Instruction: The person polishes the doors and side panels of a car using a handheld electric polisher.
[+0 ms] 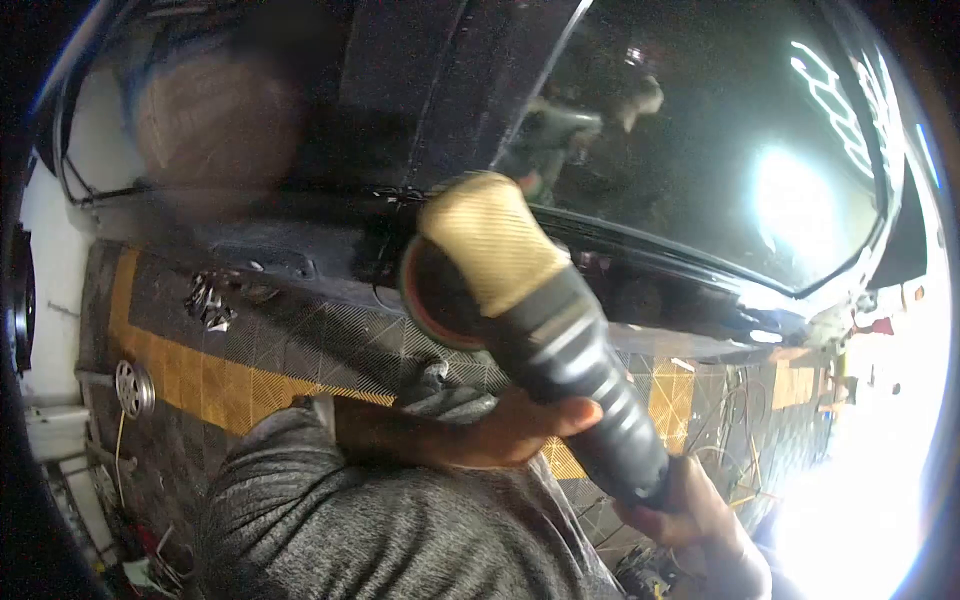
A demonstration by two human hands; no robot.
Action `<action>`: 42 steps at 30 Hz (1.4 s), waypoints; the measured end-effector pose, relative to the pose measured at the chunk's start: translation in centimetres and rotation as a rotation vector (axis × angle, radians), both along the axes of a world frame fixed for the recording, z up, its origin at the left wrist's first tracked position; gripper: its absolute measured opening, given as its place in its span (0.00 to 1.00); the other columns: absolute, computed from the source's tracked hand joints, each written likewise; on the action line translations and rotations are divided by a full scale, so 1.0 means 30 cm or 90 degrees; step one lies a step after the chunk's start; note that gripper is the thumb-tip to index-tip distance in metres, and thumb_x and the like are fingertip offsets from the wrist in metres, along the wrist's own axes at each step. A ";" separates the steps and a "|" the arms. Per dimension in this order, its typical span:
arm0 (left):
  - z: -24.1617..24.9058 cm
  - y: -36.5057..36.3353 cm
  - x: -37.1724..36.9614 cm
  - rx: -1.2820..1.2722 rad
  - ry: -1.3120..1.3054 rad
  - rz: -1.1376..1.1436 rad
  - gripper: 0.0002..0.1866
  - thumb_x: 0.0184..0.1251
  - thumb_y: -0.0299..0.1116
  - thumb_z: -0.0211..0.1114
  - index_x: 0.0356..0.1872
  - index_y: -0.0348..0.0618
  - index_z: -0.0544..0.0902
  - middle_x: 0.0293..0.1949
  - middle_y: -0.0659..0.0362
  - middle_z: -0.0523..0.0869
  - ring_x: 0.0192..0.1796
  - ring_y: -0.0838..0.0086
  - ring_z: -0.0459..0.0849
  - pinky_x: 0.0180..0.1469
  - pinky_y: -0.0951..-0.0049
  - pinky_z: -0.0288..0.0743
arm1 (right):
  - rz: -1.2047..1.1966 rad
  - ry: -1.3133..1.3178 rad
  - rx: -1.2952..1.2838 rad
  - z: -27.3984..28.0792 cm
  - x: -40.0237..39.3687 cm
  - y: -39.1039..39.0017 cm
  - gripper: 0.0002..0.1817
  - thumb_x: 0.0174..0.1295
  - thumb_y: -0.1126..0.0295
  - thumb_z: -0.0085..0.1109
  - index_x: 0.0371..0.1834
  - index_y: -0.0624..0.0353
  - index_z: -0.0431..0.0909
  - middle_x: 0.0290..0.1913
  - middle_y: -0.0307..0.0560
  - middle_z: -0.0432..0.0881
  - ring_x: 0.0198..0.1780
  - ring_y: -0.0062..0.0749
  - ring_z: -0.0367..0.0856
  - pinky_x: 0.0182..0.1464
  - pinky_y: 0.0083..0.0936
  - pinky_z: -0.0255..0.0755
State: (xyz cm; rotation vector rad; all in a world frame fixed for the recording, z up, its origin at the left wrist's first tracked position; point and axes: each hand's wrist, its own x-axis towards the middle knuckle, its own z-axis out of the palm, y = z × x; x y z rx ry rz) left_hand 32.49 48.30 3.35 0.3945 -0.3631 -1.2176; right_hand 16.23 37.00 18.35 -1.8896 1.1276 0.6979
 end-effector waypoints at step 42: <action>-0.056 -0.421 -0.352 -0.117 -0.031 -0.207 0.35 0.67 0.46 0.72 0.67 0.41 0.66 0.60 0.50 0.77 0.68 0.59 0.75 0.74 0.50 0.68 | -0.045 -0.128 -0.079 -0.100 -0.501 -0.209 0.21 0.52 0.61 0.69 0.39 0.69 0.81 0.24 0.52 0.85 0.27 0.43 0.87 0.33 0.39 0.79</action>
